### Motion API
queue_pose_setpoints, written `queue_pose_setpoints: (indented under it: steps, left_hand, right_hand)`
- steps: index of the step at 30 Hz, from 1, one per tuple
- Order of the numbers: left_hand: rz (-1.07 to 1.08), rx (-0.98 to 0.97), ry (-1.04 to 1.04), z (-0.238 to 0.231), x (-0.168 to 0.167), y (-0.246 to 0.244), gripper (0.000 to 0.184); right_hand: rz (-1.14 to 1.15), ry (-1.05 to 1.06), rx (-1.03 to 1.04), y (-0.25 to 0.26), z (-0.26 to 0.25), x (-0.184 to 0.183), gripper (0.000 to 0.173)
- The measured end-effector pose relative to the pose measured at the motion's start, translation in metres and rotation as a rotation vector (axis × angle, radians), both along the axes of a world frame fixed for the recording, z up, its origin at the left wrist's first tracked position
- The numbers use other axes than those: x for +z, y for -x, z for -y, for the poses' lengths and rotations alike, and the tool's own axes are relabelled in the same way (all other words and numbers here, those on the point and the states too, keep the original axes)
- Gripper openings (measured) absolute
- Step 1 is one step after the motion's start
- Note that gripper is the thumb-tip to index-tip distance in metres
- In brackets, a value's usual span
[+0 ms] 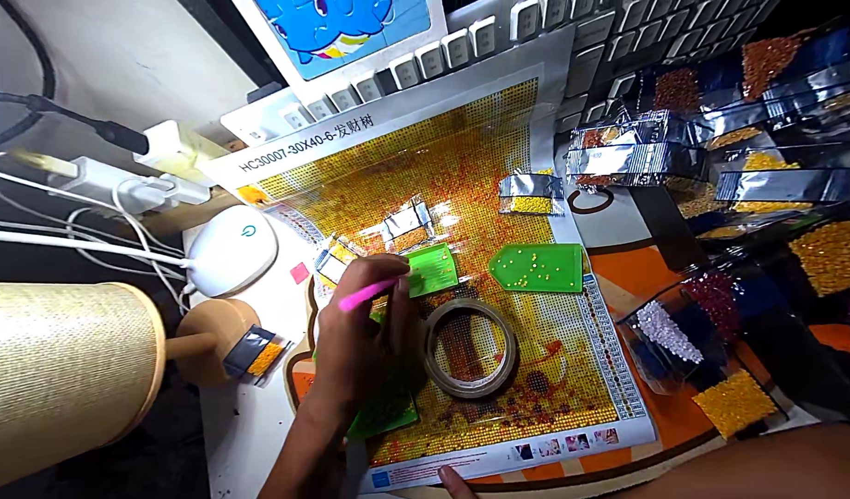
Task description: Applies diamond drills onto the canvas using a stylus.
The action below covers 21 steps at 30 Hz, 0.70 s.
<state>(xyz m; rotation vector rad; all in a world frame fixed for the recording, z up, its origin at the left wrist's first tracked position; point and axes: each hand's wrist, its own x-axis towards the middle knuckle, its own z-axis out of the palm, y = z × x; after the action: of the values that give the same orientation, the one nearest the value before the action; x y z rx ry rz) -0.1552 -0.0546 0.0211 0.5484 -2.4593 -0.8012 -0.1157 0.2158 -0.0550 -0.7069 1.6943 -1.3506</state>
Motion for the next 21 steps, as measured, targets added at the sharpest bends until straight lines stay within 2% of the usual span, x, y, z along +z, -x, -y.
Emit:
queue_pose_setpoints:
  steps: [3, 7, 11, 15, 21]
  left_hand:
    - [0.031, -0.019, 0.134, 0.006, -0.014, -0.008, 0.019]
    - [-0.033, -0.014, -0.01, 0.004, -0.014, -0.002, 0.018]
    - [-0.097, 0.0, -0.107, 0.007, -0.008, 0.006, 0.018]
    - [-0.137, 0.006, -0.191, 0.009, -0.006, 0.01, 0.017]
    - [-0.152, 0.016, -0.209, 0.008, -0.006, 0.012, 0.015]
  right_hand:
    - [0.059, 0.017, 0.002, 0.008, 0.007, 0.013, 0.029]
    - [-0.017, -0.058, 0.015, -0.001, 0.001, 0.004, 0.031]
    - [-0.027, -0.026, -0.068, -0.009, 0.0, -0.002, 0.03]
    - [-0.112, -0.045, -0.066, -0.014, 0.001, -0.005, 0.03]
    - [-0.065, -0.042, -0.045, -0.007, 0.007, 0.005, 0.032]
